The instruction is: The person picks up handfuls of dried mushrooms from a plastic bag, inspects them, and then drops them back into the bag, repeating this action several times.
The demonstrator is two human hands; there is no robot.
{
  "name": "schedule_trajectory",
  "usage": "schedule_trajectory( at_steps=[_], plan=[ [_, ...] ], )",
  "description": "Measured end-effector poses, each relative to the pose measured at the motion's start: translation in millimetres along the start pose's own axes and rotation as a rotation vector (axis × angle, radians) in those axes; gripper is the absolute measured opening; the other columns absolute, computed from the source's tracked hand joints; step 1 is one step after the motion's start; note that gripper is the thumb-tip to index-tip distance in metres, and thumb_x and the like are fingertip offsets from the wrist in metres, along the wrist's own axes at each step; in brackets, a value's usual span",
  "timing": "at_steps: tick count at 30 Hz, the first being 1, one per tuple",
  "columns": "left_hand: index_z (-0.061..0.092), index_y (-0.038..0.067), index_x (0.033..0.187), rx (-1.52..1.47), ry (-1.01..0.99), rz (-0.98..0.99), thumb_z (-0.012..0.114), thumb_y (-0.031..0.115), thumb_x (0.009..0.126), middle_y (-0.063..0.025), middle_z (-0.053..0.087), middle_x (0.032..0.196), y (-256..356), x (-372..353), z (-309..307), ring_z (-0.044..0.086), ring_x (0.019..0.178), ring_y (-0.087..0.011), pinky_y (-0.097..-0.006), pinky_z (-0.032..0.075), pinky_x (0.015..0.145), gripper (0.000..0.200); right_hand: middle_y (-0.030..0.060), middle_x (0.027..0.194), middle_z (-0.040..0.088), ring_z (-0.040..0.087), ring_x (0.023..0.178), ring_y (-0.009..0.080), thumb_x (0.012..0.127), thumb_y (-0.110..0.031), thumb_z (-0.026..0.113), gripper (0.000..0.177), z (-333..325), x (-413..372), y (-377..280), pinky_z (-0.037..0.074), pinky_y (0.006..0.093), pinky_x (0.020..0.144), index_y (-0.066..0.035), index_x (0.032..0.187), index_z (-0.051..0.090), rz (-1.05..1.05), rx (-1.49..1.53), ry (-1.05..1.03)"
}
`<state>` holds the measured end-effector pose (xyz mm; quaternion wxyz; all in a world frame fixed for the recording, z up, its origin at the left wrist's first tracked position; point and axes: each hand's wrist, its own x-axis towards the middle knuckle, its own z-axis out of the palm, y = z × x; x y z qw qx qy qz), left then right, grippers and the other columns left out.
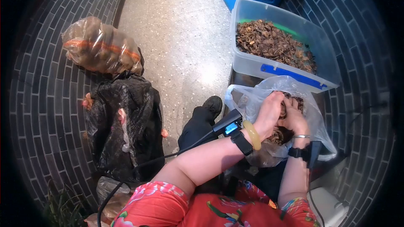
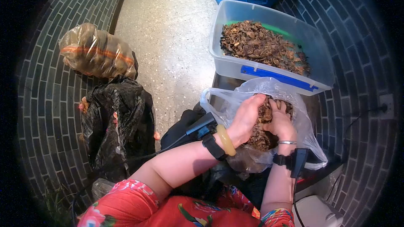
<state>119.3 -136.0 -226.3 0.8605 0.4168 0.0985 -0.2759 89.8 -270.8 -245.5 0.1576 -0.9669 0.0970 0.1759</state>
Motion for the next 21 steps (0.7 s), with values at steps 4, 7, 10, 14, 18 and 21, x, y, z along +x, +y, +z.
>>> schedule_trajectory(
  at_steps=[4,7,10,14,18,21],
  plan=[
    [0.057,0.005,0.098,-0.109,-0.022,-0.024,0.046,0.024,0.087,-0.0017,0.056,0.09,-1,2,0,0.05,0.082,-0.0105,-0.0232,0.038,0.076,0.024,0.0232,0.121,0.044,0.046,0.11,0.0387,0.06,-0.003,0.071,0.075,-6,9,2,0.039,0.0381,0.093,-0.014,0.128,0.04,0.047,0.128,-0.047],
    [0.057,0.008,0.099,0.023,0.037,-0.108,0.049,0.029,0.085,-0.0012,0.055,0.092,8,-2,0,0.047,0.084,-0.0102,-0.0241,0.036,0.074,0.026,0.0222,0.115,0.049,0.049,0.106,0.0374,0.062,-0.003,0.068,0.063,-15,6,-3,0.041,0.0373,0.09,-0.01,0.121,0.046,0.037,0.105,-0.043],
    [0.058,0.01,0.1,-0.037,0.073,-0.182,0.051,0.033,0.083,-0.0005,0.054,0.096,12,-5,1,0.045,0.088,-0.0105,-0.0274,0.034,0.074,0.029,0.0214,0.113,0.051,0.05,0.105,0.0378,0.063,-0.004,0.067,0.055,-23,0,1,0.042,0.0374,0.088,-0.005,0.116,0.05,-0.023,0.21,0.074],
    [0.056,0.011,0.103,-0.043,0.083,-0.265,0.05,0.034,0.084,-0.0011,0.052,0.104,3,1,-4,0.043,0.096,-0.0137,-0.0357,0.035,0.079,0.031,0.0164,0.107,0.058,0.056,0.1,0.0284,0.064,-0.006,0.068,0.054,-34,-4,9,0.043,0.0326,0.087,-0.003,0.115,0.051,0.09,0.381,0.151],
    [0.051,0.011,0.111,-0.159,0.133,-0.563,0.04,0.039,0.088,-0.0047,0.05,0.114,1,6,2,0.045,0.104,-0.0245,-0.0493,0.035,0.088,0.038,0.0091,0.106,0.058,0.056,0.096,0.0197,0.065,-0.006,0.069,0.055,-49,-14,-6,0.043,0.0305,0.085,-0.003,0.116,0.05,-0.183,0.682,0.333],
    [0.049,0.012,0.114,-0.274,-0.011,-0.675,0.031,0.042,0.091,-0.0073,0.054,0.111,-8,12,3,0.049,0.104,-0.033,-0.0566,0.031,0.092,0.041,0.0066,0.105,0.058,0.054,0.098,0.0147,0.065,-0.004,0.069,0.055,-45,-17,-16,0.043,0.0288,0.085,-0.004,0.117,0.05,-0.183,0.92,0.183]
  ],
)
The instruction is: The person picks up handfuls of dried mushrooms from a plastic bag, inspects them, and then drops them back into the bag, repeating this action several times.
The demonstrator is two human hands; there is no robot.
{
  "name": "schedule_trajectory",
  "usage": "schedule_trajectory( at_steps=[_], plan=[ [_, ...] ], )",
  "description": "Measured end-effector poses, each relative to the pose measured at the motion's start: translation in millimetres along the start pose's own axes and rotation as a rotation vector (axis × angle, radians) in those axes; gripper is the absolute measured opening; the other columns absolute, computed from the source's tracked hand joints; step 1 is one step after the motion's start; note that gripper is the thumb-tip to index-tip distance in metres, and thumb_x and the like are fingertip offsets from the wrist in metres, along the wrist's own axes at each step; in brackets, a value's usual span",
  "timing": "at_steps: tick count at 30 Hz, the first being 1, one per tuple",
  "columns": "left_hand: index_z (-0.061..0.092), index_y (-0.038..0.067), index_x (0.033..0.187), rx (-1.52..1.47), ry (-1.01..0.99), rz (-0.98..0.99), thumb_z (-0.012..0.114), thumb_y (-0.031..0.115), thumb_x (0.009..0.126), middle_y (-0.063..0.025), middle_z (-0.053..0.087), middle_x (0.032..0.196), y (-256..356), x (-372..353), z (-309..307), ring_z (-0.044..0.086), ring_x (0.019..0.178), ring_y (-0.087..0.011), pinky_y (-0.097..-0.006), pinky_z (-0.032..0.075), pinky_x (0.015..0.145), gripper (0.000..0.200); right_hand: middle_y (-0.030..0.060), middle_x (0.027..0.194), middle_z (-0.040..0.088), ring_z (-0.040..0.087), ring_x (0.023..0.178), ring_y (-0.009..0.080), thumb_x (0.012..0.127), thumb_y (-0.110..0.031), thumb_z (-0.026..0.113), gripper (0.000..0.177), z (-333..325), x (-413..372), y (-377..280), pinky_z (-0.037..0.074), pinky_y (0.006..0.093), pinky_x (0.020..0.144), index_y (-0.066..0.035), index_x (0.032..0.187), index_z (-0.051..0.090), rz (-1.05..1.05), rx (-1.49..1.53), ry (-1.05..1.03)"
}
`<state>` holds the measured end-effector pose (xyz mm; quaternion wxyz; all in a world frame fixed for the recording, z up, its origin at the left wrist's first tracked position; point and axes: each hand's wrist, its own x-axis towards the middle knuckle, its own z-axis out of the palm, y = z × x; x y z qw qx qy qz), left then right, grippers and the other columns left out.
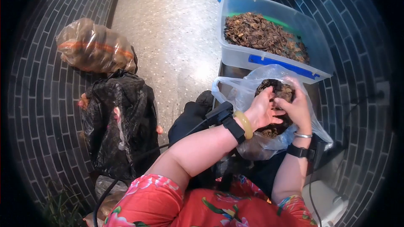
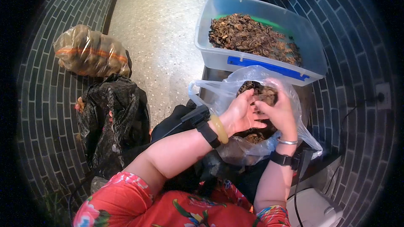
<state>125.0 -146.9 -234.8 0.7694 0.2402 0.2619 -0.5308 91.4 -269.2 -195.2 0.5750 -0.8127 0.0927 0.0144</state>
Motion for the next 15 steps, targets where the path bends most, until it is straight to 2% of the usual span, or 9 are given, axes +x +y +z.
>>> schedule_trajectory(
  at_steps=[1,2,4,5,6,8,12,15],
  plan=[
    [0.052,0.014,0.11,0.008,-0.127,-0.005,0.029,0.042,0.091,-0.0071,0.059,0.102,0,3,-4,0.056,0.094,-0.0315,-0.0552,0.038,0.087,0.041,0.0058,0.105,0.058,0.053,0.098,0.0133,0.067,-0.003,0.068,0.05,1,-2,-1,0.043,0.0273,0.085,-0.003,0.115,0.052,0.034,0.009,-0.031],
    [0.052,0.014,0.11,0.011,-0.124,-0.012,0.029,0.042,0.091,-0.0071,0.059,0.102,0,7,-5,0.056,0.094,-0.0315,-0.0552,0.038,0.087,0.041,0.0058,0.105,0.058,0.053,0.098,0.0133,0.067,-0.003,0.068,0.05,-2,-2,3,0.043,0.0273,0.085,-0.003,0.115,0.052,0.039,0.011,-0.026],
    [0.054,0.015,0.107,-0.016,-0.148,0.053,0.029,0.041,0.091,-0.0065,0.061,0.096,3,11,-4,0.058,0.09,-0.0282,-0.0545,0.044,0.081,0.04,0.005,0.103,0.058,0.055,0.093,0.0145,0.07,-0.006,0.068,0.042,-7,3,9,0.043,0.028,0.084,-0.003,0.11,0.056,-0.09,0.104,-0.15],
    [0.055,0.015,0.104,-0.01,-0.153,0.075,0.03,0.039,0.091,-0.0063,0.061,0.099,2,18,-9,0.06,0.089,-0.0249,-0.0526,0.047,0.076,0.038,0.0041,0.101,0.059,0.055,0.091,0.0152,0.075,-0.01,0.065,0.033,-15,1,3,0.043,0.028,0.084,-0.002,0.106,0.059,-0.064,0.094,-0.155],
    [0.054,0.014,0.108,0.018,-0.226,0.107,0.028,0.037,0.091,-0.0093,0.06,0.103,3,19,-13,0.059,0.094,-0.0287,-0.0523,0.047,0.079,0.038,0.0034,0.097,0.061,0.056,0.091,0.0134,0.081,-0.016,0.061,0.029,-21,1,3,0.042,0.027,0.084,-0.001,0.105,0.06,0.09,0.157,-0.154],
    [0.052,0.012,0.113,0.011,-0.245,0.089,0.028,0.036,0.091,-0.0127,0.059,0.107,4,16,-10,0.058,0.097,-0.0327,-0.0531,0.046,0.081,0.04,0.0028,0.094,0.062,0.056,0.088,0.0116,0.086,-0.021,0.056,0.027,-27,5,17,0.043,0.0258,0.081,0.0,0.101,0.061,-0.099,0.187,-0.058],
    [0.046,0.005,0.122,-0.022,-0.375,0.071,0.031,0.036,0.09,-0.0197,0.051,0.12,4,13,-7,0.049,0.11,-0.0408,-0.0558,0.043,0.085,0.046,0.0056,0.093,0.063,0.057,0.084,0.012,0.09,-0.023,0.05,0.027,-32,5,25,0.044,0.0259,0.079,0.001,0.095,0.062,0.032,0.364,0.041],
    [0.044,0.003,0.123,-0.037,-0.391,0.035,0.031,0.036,0.09,-0.0218,0.049,0.121,4,12,-7,0.048,0.111,-0.0425,-0.0564,0.043,0.086,0.048,0.0068,0.095,0.063,0.058,0.085,0.0125,0.091,-0.028,0.048,0.034,-29,6,20,0.044,0.0266,0.079,0.003,0.101,0.06,0.071,0.511,0.092]
  ],
)
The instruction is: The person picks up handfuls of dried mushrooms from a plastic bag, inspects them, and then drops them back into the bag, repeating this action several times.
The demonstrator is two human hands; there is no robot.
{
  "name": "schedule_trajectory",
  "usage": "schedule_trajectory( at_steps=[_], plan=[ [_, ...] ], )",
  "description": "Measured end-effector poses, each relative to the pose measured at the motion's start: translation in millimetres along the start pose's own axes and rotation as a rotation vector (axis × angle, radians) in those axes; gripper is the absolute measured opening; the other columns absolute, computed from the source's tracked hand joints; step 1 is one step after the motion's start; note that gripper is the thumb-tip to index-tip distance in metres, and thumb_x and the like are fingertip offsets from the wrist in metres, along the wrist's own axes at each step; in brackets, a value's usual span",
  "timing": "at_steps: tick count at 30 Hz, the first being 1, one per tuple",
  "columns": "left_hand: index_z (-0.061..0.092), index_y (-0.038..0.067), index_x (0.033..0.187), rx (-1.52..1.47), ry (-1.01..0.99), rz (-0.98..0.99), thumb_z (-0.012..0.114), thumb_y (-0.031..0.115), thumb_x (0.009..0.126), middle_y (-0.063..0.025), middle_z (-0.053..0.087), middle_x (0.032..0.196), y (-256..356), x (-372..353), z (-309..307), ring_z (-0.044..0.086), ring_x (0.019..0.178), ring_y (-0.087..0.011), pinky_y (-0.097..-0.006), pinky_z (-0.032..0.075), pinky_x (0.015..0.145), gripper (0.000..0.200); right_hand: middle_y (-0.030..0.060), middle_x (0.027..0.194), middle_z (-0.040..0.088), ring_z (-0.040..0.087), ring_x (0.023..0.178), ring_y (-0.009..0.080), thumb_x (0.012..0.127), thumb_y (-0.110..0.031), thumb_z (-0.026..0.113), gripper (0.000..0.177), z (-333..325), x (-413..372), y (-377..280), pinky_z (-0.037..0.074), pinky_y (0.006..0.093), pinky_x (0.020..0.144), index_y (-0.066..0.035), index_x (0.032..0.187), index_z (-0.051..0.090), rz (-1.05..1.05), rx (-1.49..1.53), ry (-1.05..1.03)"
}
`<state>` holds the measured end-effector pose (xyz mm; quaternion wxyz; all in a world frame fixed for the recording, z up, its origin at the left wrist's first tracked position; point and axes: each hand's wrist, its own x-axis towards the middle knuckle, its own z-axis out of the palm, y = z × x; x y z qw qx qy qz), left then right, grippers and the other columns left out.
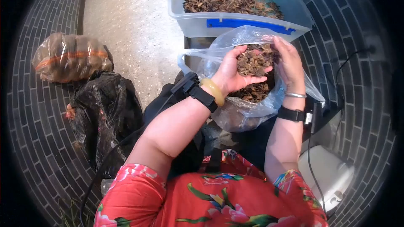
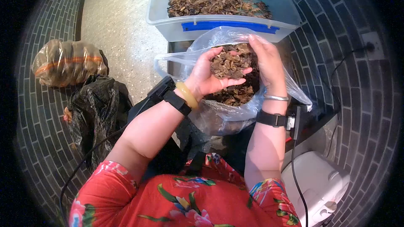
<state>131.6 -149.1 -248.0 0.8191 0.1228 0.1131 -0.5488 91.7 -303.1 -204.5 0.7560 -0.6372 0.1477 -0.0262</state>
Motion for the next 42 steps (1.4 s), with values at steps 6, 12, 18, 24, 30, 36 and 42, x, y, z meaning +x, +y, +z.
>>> schedule_trajectory(
  at_steps=[6,12,18,24,30,36,42],
  plan=[
    [0.041,-0.001,0.125,-0.012,-0.11,-0.042,0.025,0.035,0.09,-0.0239,0.045,0.124,2,-2,-2,0.044,0.114,-0.0454,-0.058,0.04,0.089,0.053,0.0089,0.103,0.061,0.055,0.094,0.0151,0.092,-0.037,0.045,0.045,-3,3,1,0.042,0.0296,0.087,0.003,0.105,0.058,-0.051,-0.022,0.001],
    [0.039,-0.002,0.127,-0.034,-0.119,-0.058,0.023,0.033,0.09,-0.0256,0.041,0.128,6,-7,3,0.041,0.117,-0.0459,-0.0581,0.039,0.09,0.053,0.0115,0.104,0.06,0.055,0.097,0.02,0.092,-0.041,0.042,0.049,-3,2,-5,0.042,0.0332,0.089,0.003,0.105,0.057,-0.031,0.155,0.022],
    [0.04,-0.002,0.127,-0.03,-0.125,-0.059,0.023,0.032,0.091,-0.0246,0.04,0.129,6,-7,1,0.038,0.119,-0.0467,-0.0586,0.037,0.092,0.052,0.0156,0.106,0.058,0.055,0.1,0.0233,0.093,-0.043,0.041,0.052,-3,1,-4,0.043,0.0346,0.09,0.005,0.107,0.055,-0.014,0.302,-0.037],
    [0.043,-0.001,0.124,-0.071,-0.117,-0.07,0.024,0.032,0.091,-0.0244,0.04,0.129,5,-7,1,0.038,0.119,-0.0469,-0.0599,0.037,0.092,0.05,0.0166,0.109,0.057,0.055,0.101,0.0238,0.093,-0.044,0.038,0.055,-4,0,-5,0.043,0.0354,0.09,0.006,0.11,0.053,-0.011,0.243,-0.144],
    [0.041,-0.001,0.124,-0.021,-0.112,-0.061,0.031,0.029,0.09,-0.023,0.043,0.126,4,-7,2,0.042,0.116,-0.0445,-0.06,0.038,0.091,0.046,0.0096,0.103,0.061,0.057,0.094,0.0162,0.085,-0.022,0.059,0.033,5,-12,-24,0.045,0.0306,0.084,-0.002,0.111,0.057,0.067,-0.312,-0.315],
    [0.042,0.0,0.123,-0.007,-0.072,-0.039,0.032,0.026,0.09,-0.021,0.048,0.12,3,-5,-5,0.049,0.11,-0.0379,-0.0603,0.038,0.092,0.043,0.0046,0.099,0.062,0.056,0.092,0.0122,0.073,-0.005,0.062,0.033,15,-5,-5,0.044,0.0266,0.083,-0.001,0.106,0.06,-0.116,-0.513,-0.339],
    [0.037,-0.003,0.126,-0.075,-0.167,-0.099,0.029,0.028,0.091,-0.0247,0.044,0.125,7,-7,-1,0.043,0.116,-0.0427,-0.0606,0.032,0.097,0.047,0.0046,0.094,0.064,0.057,0.086,0.0107,0.079,-0.004,0.049,0.025,-2,0,-5,0.047,0.0223,0.071,-0.004,0.1,0.064,-0.048,-0.411,-0.21]
  ],
)
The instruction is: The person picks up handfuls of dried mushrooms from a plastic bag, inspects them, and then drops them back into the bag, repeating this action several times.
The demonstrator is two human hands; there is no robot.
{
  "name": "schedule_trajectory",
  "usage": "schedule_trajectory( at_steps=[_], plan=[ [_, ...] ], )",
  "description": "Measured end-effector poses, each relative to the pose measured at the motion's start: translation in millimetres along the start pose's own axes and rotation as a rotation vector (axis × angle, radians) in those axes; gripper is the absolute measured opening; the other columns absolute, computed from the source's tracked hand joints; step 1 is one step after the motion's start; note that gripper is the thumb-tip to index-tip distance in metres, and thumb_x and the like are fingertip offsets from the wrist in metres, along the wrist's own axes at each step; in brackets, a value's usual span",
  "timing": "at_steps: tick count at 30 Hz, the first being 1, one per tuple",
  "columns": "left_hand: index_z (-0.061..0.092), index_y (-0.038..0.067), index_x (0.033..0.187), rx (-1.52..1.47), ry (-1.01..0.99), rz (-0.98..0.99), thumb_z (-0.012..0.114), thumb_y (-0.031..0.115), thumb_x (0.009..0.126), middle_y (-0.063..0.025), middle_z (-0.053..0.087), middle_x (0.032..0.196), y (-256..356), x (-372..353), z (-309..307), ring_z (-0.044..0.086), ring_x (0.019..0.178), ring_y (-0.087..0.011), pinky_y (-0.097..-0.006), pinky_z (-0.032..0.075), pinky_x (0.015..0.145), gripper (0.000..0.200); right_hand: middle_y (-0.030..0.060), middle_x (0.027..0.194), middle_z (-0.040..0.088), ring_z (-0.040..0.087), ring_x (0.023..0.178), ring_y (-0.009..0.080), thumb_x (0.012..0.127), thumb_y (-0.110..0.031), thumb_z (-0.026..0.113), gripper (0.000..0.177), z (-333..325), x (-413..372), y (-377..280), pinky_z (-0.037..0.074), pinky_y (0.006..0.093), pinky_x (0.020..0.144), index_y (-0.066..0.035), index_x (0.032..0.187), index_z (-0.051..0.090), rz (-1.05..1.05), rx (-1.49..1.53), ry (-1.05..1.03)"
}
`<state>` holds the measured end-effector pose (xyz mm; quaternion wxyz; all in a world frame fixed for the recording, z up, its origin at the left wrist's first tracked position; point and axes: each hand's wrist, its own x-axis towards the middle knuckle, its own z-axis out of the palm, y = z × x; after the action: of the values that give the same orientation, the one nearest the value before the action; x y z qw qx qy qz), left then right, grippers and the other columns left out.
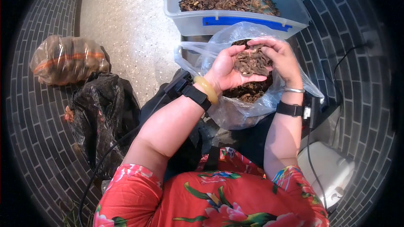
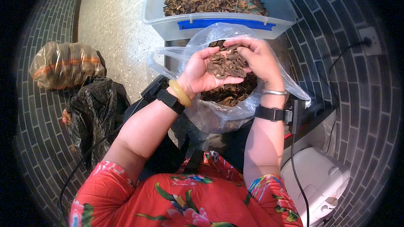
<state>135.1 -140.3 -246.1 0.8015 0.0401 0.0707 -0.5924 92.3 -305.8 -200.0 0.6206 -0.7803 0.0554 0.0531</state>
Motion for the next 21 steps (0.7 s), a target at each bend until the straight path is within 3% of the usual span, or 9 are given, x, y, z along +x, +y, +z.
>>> schedule_trajectory(
  at_steps=[5,7,10,12,14,16,17,20,21],
  plan=[
    [0.035,-0.004,0.128,0.037,-0.031,0.025,0.026,0.03,0.092,-0.0262,0.042,0.127,0,-1,6,0.039,0.118,-0.0455,-0.0596,0.031,0.098,0.05,0.0046,0.096,0.064,0.058,0.088,0.0109,0.084,-0.017,0.047,0.027,0,1,-1,0.046,0.0231,0.075,0.0,0.097,0.063,-0.042,0.214,0.008],
    [0.038,-0.001,0.126,-0.004,0.005,0.03,0.023,0.032,0.093,-0.0228,0.047,0.123,-1,-1,8,0.046,0.112,-0.0458,-0.0572,0.039,0.091,0.049,0.0052,0.095,0.064,0.058,0.088,0.0118,0.085,-0.02,0.048,0.028,0,-1,-5,0.045,0.0242,0.078,0.001,0.097,0.063,-0.069,0.263,0.012],
    [0.036,-0.002,0.127,0.052,-0.053,0.04,0.026,0.029,0.093,-0.0262,0.043,0.126,0,-1,5,0.041,0.117,-0.0447,-0.0594,0.032,0.097,0.048,0.0076,0.1,0.063,0.056,0.095,0.0139,0.082,-0.022,0.057,0.032,-2,-4,-6,0.042,0.0275,0.088,0.001,0.103,0.06,-0.008,0.295,-0.062],
    [0.038,-0.002,0.126,-0.038,-0.087,0.035,0.026,0.029,0.093,-0.0255,0.044,0.125,2,-2,-1,0.043,0.115,-0.0435,-0.0591,0.033,0.096,0.047,0.0078,0.108,0.059,0.053,0.103,0.0156,0.074,-0.02,0.067,0.044,-1,-5,-5,0.039,0.0294,0.093,0.0,0.111,0.056,-0.177,0.106,-0.165],
    [0.04,-0.002,0.123,-0.036,-0.014,0.058,0.027,0.027,0.092,-0.0233,0.047,0.122,3,-1,-1,0.047,0.112,-0.04,-0.0587,0.035,0.095,0.045,0.0075,0.112,0.057,0.051,0.105,0.0162,0.07,-0.018,0.07,0.049,0,-8,-10,0.038,0.0298,0.094,-0.001,0.114,0.054,-0.155,0.06,-0.194],
    [0.04,-0.002,0.123,-0.154,-0.083,0.019,0.027,0.027,0.092,-0.0236,0.047,0.122,7,1,-7,0.047,0.112,-0.0399,-0.0589,0.035,0.095,0.045,0.007,0.116,0.054,0.049,0.109,0.0175,0.065,-0.016,0.074,0.058,4,-10,-13,0.037,0.0306,0.096,-0.004,0.117,0.053,-0.147,-0.034,-0.222],
    [0.039,-0.003,0.124,-0.272,-0.152,-0.022,0.027,0.026,0.092,-0.0239,0.047,0.122,8,1,-10,0.047,0.113,-0.0397,-0.059,0.035,0.095,0.045,0.007,0.116,0.054,0.049,0.109,0.0175,0.065,-0.016,0.074,0.058,6,-10,-13,0.037,0.0306,0.096,-0.004,0.117,0.053,-0.146,-0.033,-0.222],
    [0.038,-0.004,0.124,-0.173,-0.102,0.03,0.026,0.027,0.092,-0.0253,0.045,0.123,7,1,-12,0.044,0.114,-0.0441,-0.059,0.033,0.096,0.046,0.0074,0.117,0.052,0.052,0.105,0.0166,0.068,-0.013,0.071,0.051,9,-8,-12,0.039,0.0295,0.094,-0.002,0.115,0.054,-0.171,-0.113,-0.207],
    [0.038,-0.004,0.124,-0.173,-0.102,0.03,0.026,0.027,0.092,-0.0253,0.045,0.123,7,1,-9,0.044,0.114,-0.0441,-0.059,0.033,0.096,0.046,0.0073,0.115,0.054,0.053,0.102,0.0158,0.072,-0.011,0.067,0.043,8,-7,-10,0.04,0.0286,0.092,-0.001,0.112,0.056,-0.071,0.026,-0.188]
  ],
)
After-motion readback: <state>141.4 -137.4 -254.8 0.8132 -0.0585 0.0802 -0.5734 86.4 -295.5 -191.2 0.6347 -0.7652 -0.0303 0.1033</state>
